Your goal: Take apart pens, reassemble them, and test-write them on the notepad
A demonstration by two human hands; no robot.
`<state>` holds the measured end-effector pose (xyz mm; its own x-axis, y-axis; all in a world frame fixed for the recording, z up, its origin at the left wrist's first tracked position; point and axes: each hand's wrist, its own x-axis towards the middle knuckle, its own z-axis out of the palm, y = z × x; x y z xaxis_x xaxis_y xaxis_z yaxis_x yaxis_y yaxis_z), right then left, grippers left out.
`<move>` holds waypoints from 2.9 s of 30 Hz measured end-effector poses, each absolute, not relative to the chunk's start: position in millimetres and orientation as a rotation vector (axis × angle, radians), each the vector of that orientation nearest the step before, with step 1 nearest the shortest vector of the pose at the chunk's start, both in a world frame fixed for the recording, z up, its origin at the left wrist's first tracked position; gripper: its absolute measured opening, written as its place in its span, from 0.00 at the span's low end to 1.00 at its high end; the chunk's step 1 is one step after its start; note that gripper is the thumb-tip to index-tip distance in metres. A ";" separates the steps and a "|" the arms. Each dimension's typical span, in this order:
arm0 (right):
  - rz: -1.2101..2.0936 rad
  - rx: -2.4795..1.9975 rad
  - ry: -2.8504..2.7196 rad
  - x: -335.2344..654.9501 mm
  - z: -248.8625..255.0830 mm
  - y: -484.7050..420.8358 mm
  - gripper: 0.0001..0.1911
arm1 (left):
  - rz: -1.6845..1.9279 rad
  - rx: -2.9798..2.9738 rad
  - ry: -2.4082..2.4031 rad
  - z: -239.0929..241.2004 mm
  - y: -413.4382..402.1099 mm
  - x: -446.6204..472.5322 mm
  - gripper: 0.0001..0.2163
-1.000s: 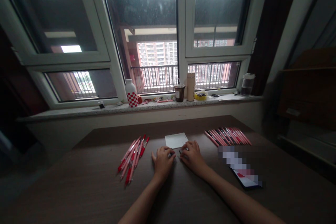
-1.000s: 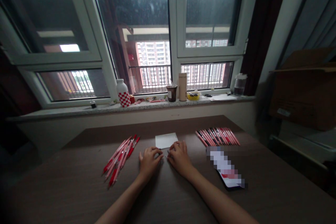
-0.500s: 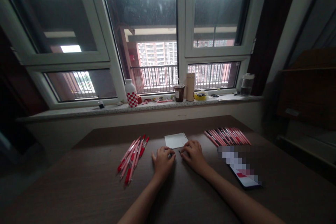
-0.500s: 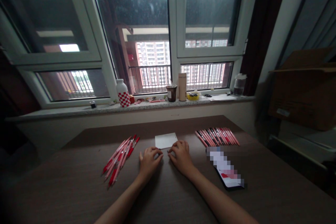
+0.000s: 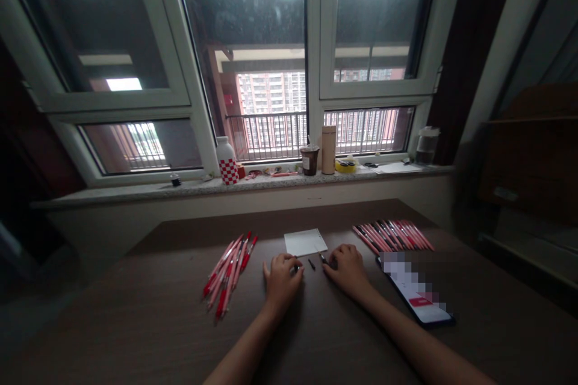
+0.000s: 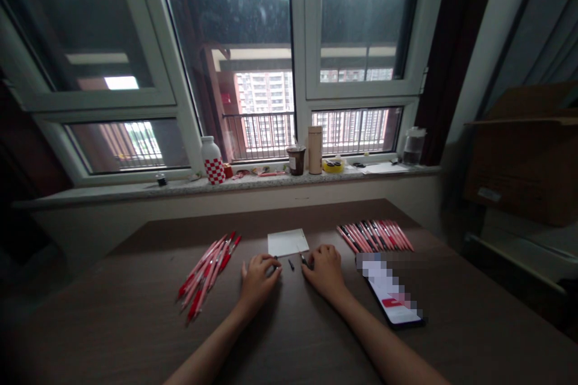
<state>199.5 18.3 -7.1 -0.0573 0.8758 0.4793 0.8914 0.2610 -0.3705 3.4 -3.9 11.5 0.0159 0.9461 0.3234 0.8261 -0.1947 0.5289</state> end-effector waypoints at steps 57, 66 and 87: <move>-0.029 -1.459 -1.918 228.1 -5.7 32.9 0.06 | 1.146 1.895 1.921 5.6 -0.4 -9.2 0.07; -0.002 -1.559 -1.901 226.8 -1.1 27.7 0.06 | 1.128 1.887 1.917 7.4 -0.4 -9.3 0.07; 0.165 -1.548 -1.946 209.9 0.3 15.9 0.07 | 1.112 1.924 1.914 8.2 -1.0 -7.6 0.07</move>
